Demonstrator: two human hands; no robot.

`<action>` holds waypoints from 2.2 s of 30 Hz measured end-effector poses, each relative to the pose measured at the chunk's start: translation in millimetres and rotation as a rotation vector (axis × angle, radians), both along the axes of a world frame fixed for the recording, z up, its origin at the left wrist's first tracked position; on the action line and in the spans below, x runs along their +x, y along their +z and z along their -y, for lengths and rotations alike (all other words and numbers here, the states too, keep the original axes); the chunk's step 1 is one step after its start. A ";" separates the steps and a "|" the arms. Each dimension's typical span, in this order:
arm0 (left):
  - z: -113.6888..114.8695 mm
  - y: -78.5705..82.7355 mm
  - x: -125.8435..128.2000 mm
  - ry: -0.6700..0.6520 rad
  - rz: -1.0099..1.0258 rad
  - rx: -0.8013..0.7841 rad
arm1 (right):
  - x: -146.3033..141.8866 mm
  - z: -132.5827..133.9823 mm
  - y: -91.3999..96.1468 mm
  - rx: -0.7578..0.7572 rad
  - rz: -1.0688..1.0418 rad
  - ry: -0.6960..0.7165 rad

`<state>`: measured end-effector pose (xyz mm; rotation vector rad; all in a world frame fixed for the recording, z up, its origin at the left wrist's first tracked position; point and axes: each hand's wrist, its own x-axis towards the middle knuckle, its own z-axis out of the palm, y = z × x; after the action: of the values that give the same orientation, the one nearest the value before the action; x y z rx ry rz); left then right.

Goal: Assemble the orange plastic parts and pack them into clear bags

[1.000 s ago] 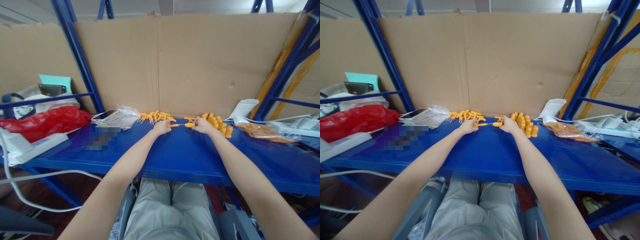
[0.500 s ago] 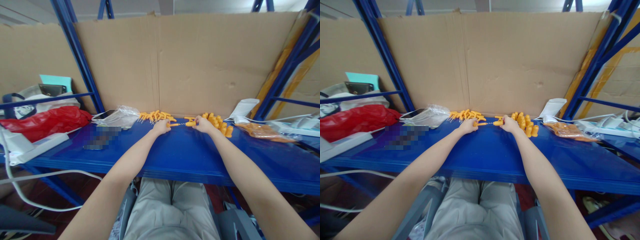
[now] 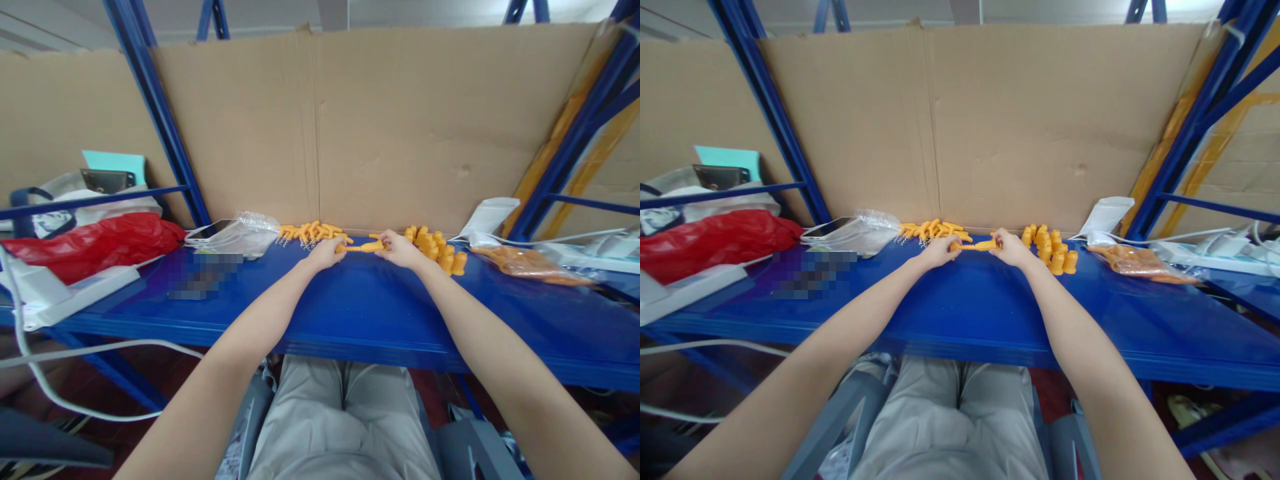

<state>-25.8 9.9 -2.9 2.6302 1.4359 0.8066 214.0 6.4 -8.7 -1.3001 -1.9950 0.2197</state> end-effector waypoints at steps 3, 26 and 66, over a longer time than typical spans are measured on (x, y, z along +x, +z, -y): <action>-0.2 0.3 0.1 -0.007 0.063 -0.055 | -0.3 1.9 0.9 -0.120 -0.128 0.041; 12.6 7.4 8.2 0.067 0.323 -0.280 | -3.5 27.3 17.6 -0.525 -0.531 0.121; 12.2 6.2 8.8 0.078 0.340 -0.302 | -1.3 11.3 9.3 -0.360 -0.203 0.070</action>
<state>-17.0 -2.3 3.3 2.1111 1.4394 0.9080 212.7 -4.9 0.6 -1.3629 -1.8831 0.7433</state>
